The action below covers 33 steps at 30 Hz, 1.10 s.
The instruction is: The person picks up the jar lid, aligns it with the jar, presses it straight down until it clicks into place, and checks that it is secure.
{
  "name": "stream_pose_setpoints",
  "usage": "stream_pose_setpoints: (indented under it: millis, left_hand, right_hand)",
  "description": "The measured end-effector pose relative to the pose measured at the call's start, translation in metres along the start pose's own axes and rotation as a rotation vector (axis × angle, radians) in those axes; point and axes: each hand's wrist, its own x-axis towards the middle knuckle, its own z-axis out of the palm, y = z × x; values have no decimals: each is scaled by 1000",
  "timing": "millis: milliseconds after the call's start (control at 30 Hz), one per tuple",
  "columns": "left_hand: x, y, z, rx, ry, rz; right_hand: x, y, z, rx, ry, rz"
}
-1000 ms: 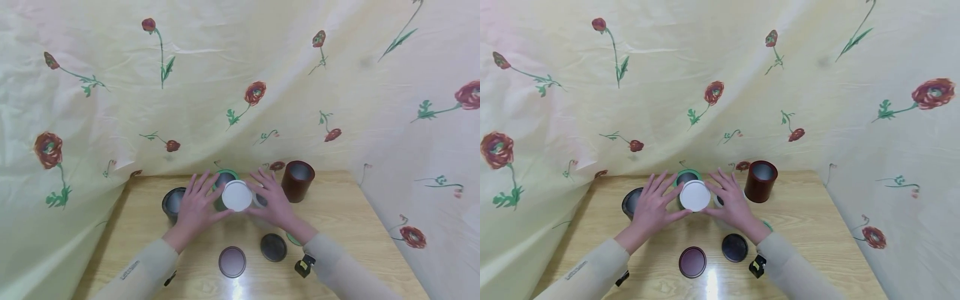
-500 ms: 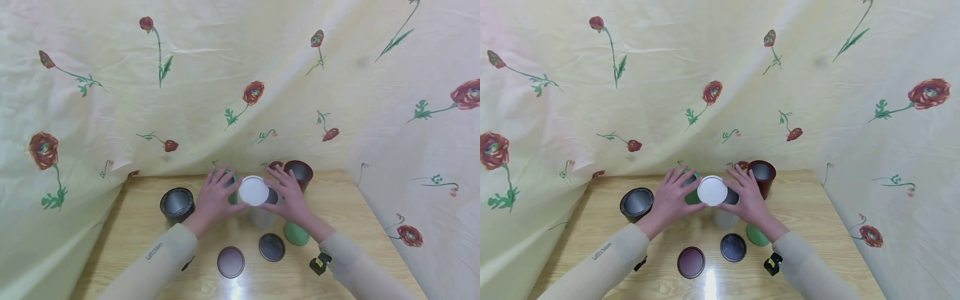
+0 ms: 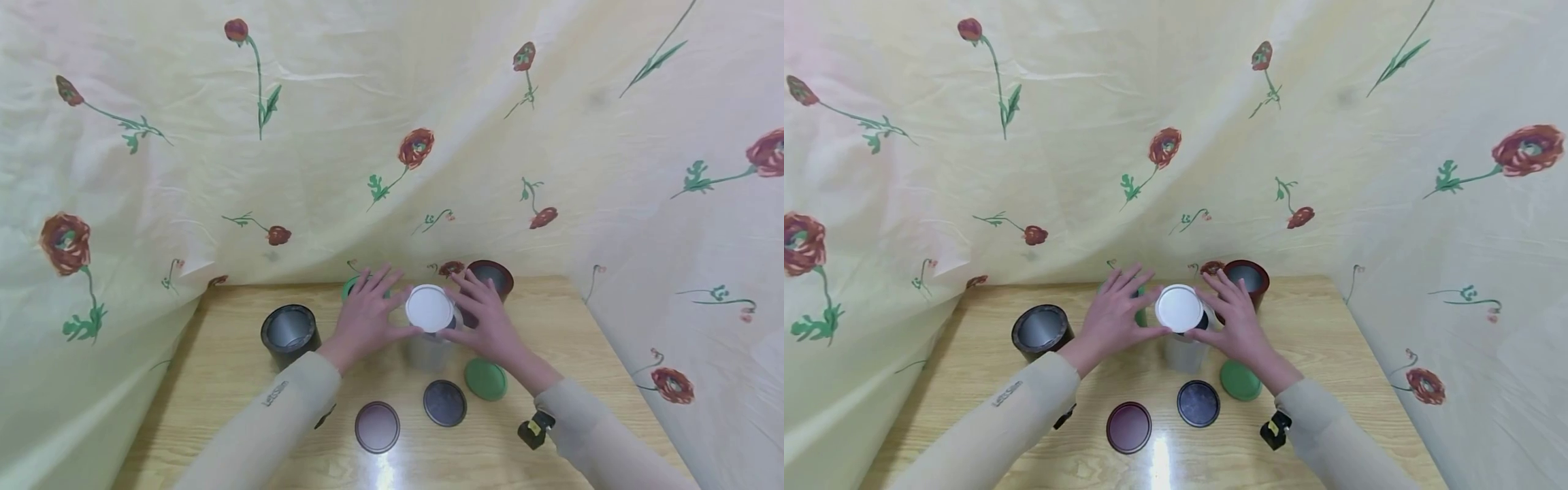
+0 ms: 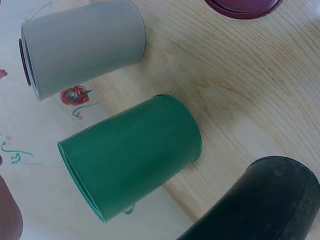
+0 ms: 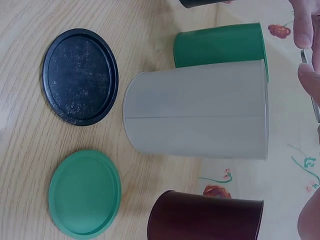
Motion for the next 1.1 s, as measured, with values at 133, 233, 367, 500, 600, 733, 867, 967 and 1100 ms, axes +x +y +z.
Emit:
stream_pose_setpoints:
  millis: [133, 233, 367, 500, 600, 733, 867, 967, 1100]
  left_hand:
    - [4, 1, 2, -5, -29, -6]
    - [6, 2, 4, -20, -50, -8]
    - [8, 3, 5, -50, -77, -17]
    - [9, 4, 7, -76, -99, -25]
    - [10, 4, 9, -86, -118, -26]
    - [11, 5, 12, -87, -160, -28]
    - [13, 6, 15, -88, -209, -39]
    - [14, 7, 17, -91, -240, -49]
    - [17, 8, 19, -89, -271, -56]
  right_hand:
    - [-1, 4, 0, 11, 13, 0]
    - [-2, 6, -1, 17, 10, 7]
    - [-3, 8, -2, 24, -10, 30]
    - [-5, 9, -3, 27, -38, 60]
    - [-7, 10, -2, 29, -63, 81]
    - [-9, 12, 0, 25, -86, 94]
    - [-11, 14, 1, 23, -109, 107]
    - [-12, 15, 2, 19, -132, 125]
    - [-13, 18, 2, 12, -150, 134]
